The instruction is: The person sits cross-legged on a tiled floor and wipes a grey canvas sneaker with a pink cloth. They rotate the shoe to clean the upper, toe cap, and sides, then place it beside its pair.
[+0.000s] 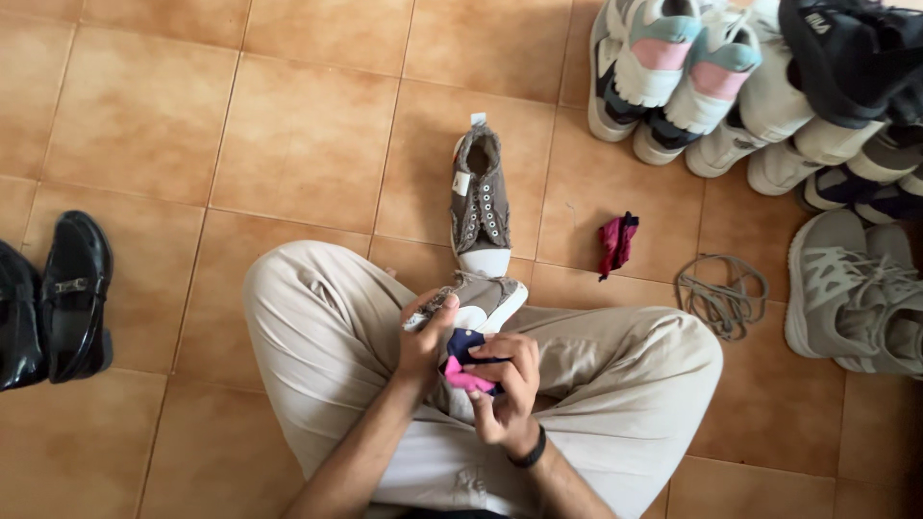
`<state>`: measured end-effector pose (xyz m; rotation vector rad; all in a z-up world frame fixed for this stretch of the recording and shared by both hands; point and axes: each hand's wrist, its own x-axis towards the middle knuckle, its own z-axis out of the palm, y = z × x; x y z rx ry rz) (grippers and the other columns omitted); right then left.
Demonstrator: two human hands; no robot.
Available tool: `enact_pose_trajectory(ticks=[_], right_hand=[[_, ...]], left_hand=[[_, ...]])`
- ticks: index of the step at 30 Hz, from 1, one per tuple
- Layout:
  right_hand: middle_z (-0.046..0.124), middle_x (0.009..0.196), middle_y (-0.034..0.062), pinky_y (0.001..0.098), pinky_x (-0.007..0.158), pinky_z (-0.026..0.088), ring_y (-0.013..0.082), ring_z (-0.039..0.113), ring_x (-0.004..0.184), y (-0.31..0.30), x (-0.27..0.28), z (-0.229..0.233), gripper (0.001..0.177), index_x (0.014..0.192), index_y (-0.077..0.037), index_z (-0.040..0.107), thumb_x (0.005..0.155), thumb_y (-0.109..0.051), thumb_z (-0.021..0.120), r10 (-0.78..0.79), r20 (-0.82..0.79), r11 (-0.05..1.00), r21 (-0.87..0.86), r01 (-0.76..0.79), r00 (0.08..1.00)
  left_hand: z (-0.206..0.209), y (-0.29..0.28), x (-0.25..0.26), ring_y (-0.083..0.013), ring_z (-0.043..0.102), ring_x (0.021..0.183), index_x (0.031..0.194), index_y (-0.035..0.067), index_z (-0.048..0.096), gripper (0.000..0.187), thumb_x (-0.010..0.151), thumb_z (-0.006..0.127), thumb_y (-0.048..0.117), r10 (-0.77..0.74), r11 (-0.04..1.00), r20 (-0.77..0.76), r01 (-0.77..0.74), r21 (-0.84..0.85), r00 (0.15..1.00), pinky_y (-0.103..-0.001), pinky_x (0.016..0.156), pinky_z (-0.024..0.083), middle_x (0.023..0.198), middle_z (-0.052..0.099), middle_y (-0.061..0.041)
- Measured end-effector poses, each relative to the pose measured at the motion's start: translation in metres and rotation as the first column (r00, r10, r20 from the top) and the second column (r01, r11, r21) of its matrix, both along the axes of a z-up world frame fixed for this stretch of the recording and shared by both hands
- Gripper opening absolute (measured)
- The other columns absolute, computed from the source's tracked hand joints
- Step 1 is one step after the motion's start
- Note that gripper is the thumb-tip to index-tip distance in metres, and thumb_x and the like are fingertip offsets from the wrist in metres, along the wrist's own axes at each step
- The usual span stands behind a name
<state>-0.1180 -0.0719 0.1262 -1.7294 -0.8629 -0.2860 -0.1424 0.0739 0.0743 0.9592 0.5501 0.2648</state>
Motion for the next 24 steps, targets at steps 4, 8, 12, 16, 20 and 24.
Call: enact_pose_trajectory(ticks=[4,8,12,16,20,24], right_hand=[[0.061,0.095,0.0139,0.0406,0.081,0.046,0.0320,0.058,0.088,0.021,0.014,-0.040,0.014,0.085,-0.001,0.061,0.080,-0.013,0.066,-0.124,0.068,0.992,-0.023,0.126,0.990],[0.059,0.089,0.0134,0.0344,0.074,0.046,0.0292,0.057,0.080,0.020,0.033,-0.055,0.014,0.086,0.002,0.063,0.088,-0.008,0.071,-0.251,-0.342,0.966,-0.145,0.214,0.906],[0.062,0.099,0.0120,0.0325,0.082,0.049,0.0269,0.059,0.087,0.015,0.036,-0.039,0.010,0.092,0.001,0.062,0.095,-0.008,0.066,-0.321,-0.271,0.939,0.036,0.343,0.907],[0.067,0.099,0.0153,0.0409,0.088,0.049,0.0339,0.063,0.094,0.032,0.021,-0.029,0.016,0.093,0.003,0.064,0.091,-0.013,0.061,-0.102,0.085,0.994,-0.039,0.106,0.991],[0.068,0.092,0.0115,0.0354,0.079,0.050,0.0263,0.064,0.085,0.033,0.039,-0.038,0.016,0.084,-0.001,0.060,0.093,-0.015,0.063,-0.156,0.002,0.987,0.041,0.156,0.988],[0.068,0.095,0.0144,0.0387,0.078,0.049,0.0286,0.063,0.085,0.028,0.044,-0.040,0.015,0.088,0.004,0.066,0.093,-0.010,0.066,-0.276,-0.205,0.961,-0.091,0.263,0.939]], left_hand=[[0.002,0.021,0.006,-0.0116,0.063,0.071,0.089,0.007,0.067,0.021,0.089,0.075,0.027,0.071,0.982,-0.083,-0.085,-0.171,0.994,-0.029,0.061,0.051,0.080,0.066,0.000],[-0.009,0.022,0.013,-0.0123,0.067,0.077,0.096,0.006,0.071,0.021,0.089,0.074,0.026,0.140,0.977,-0.112,-0.156,-0.147,0.984,-0.025,0.074,0.054,0.085,0.071,-0.003],[-0.025,0.017,0.013,-0.0104,0.060,0.073,0.095,0.005,0.071,0.018,0.090,0.076,0.022,-0.001,0.993,-0.038,-0.003,-0.119,0.999,-0.026,0.065,0.049,0.083,0.066,-0.001],[-0.028,0.023,0.008,-0.0088,0.057,0.066,0.085,0.005,0.067,0.023,0.096,0.072,0.024,-0.076,0.994,0.005,0.076,-0.075,0.997,-0.026,0.059,0.045,0.075,0.063,0.000],[-0.024,0.022,0.009,-0.0085,0.054,0.062,0.080,0.007,0.063,0.025,0.098,0.071,0.022,-0.035,0.998,0.037,0.037,-0.055,0.999,-0.027,0.054,0.042,0.071,0.059,0.001],[-0.014,0.016,0.014,-0.0081,0.055,0.062,0.080,0.008,0.063,0.017,0.093,0.070,0.018,0.080,0.984,-0.059,-0.088,-0.155,0.995,-0.027,0.055,0.043,0.071,0.060,0.003]])
